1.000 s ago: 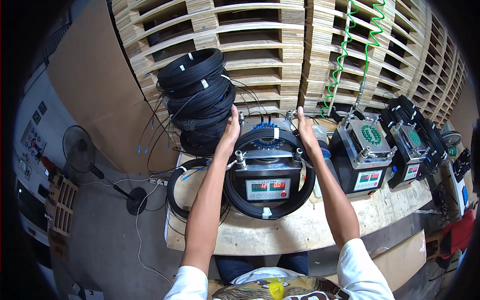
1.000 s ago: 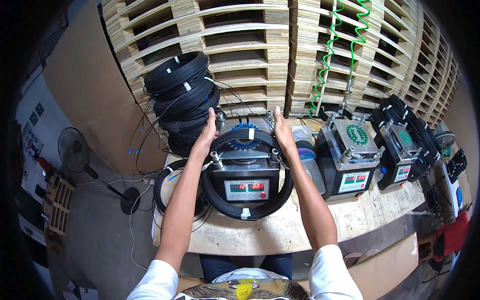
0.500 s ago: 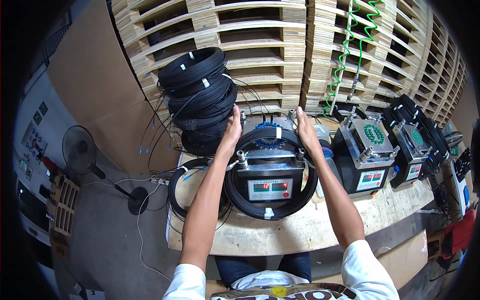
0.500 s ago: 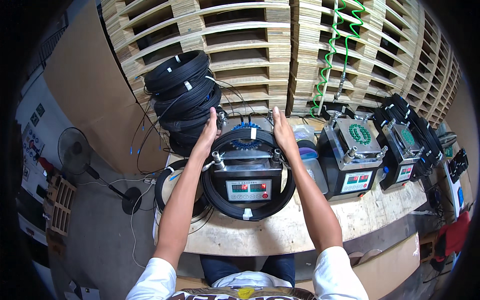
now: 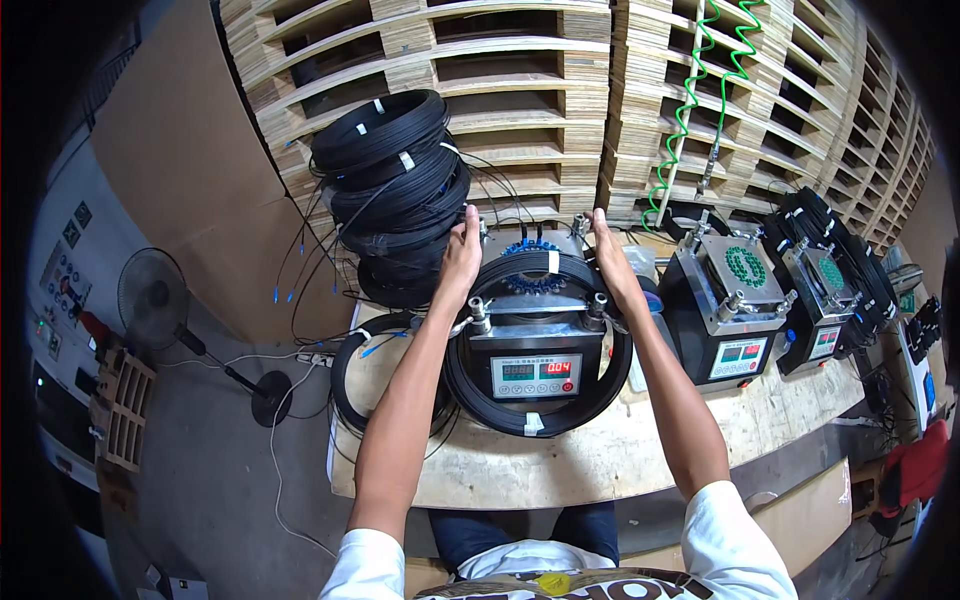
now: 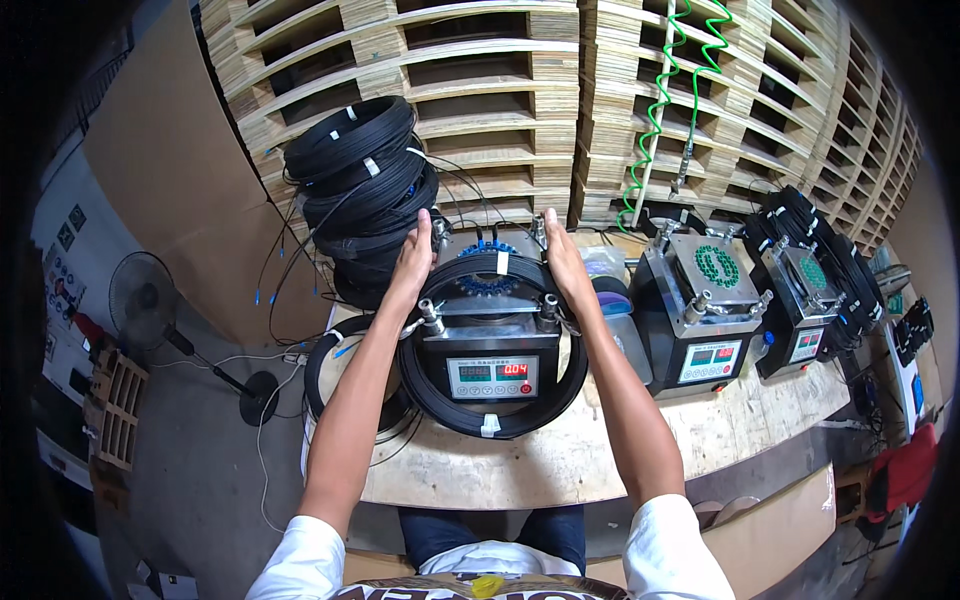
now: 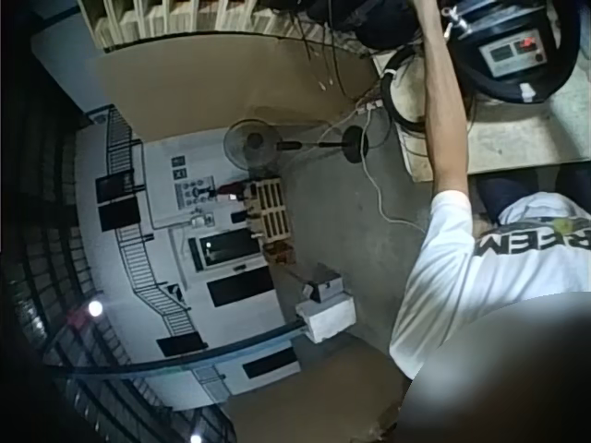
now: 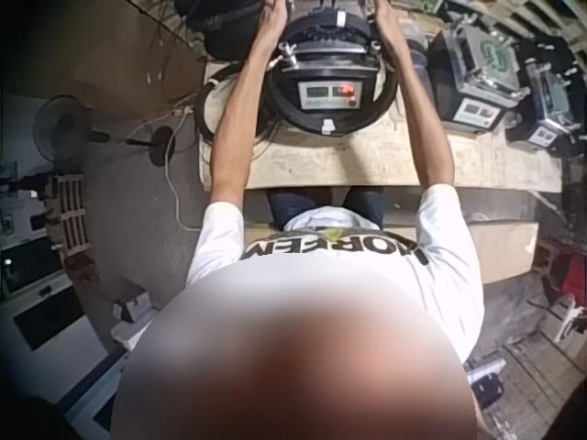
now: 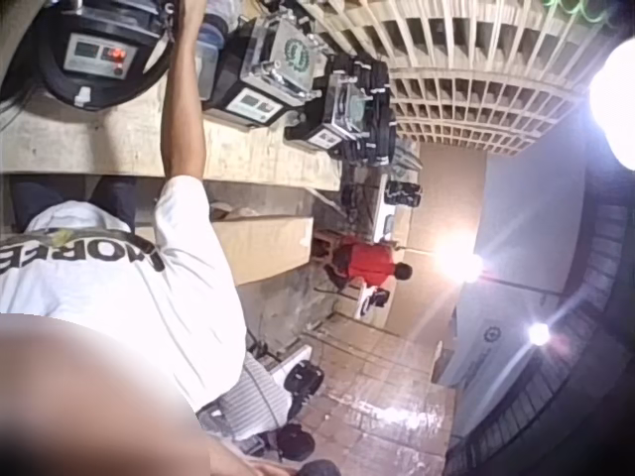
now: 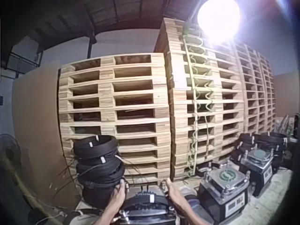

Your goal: Operating industrial machinery to wind or test coils of black fiber optic or electrical cable.

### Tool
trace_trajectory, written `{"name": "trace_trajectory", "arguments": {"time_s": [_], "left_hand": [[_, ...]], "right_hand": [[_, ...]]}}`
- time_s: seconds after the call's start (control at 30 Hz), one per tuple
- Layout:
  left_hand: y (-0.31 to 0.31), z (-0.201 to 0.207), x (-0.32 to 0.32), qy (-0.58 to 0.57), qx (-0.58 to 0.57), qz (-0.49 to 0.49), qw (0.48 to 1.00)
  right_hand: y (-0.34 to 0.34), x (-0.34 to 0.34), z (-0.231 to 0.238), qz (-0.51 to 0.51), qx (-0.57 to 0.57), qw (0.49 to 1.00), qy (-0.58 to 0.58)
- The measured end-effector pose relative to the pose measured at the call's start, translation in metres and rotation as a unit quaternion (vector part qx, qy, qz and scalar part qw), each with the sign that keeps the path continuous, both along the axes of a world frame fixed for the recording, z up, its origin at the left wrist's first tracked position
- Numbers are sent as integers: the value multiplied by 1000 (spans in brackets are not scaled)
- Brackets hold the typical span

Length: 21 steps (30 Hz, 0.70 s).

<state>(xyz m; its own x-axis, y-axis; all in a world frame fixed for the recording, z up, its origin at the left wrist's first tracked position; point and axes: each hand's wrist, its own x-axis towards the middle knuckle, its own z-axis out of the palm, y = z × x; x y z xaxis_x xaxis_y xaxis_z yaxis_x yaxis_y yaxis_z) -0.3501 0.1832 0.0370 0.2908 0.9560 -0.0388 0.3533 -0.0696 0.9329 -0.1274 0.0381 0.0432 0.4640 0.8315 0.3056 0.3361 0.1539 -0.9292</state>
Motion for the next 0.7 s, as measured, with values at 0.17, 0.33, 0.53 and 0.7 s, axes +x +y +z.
{"name": "trace_trajectory", "arguments": {"time_s": [0.17, 0.33, 0.53, 0.7], "left_hand": [[-1, 1, 2, 0, 36, -6, 999], [-7, 3, 0, -3, 17, -39, 999], [-4, 0, 0, -34, 2, -25, 999], [-10, 6, 0, -49, 11, -10, 999]], "right_hand": [[-2, 1, 3, -3, -44, 999, -14], [-1, 1, 3, -27, -73, 996, -41], [5, 6, -7, -9, -17, 998, -52], [8, 12, -15, 11, 0, 999, -45]]}}
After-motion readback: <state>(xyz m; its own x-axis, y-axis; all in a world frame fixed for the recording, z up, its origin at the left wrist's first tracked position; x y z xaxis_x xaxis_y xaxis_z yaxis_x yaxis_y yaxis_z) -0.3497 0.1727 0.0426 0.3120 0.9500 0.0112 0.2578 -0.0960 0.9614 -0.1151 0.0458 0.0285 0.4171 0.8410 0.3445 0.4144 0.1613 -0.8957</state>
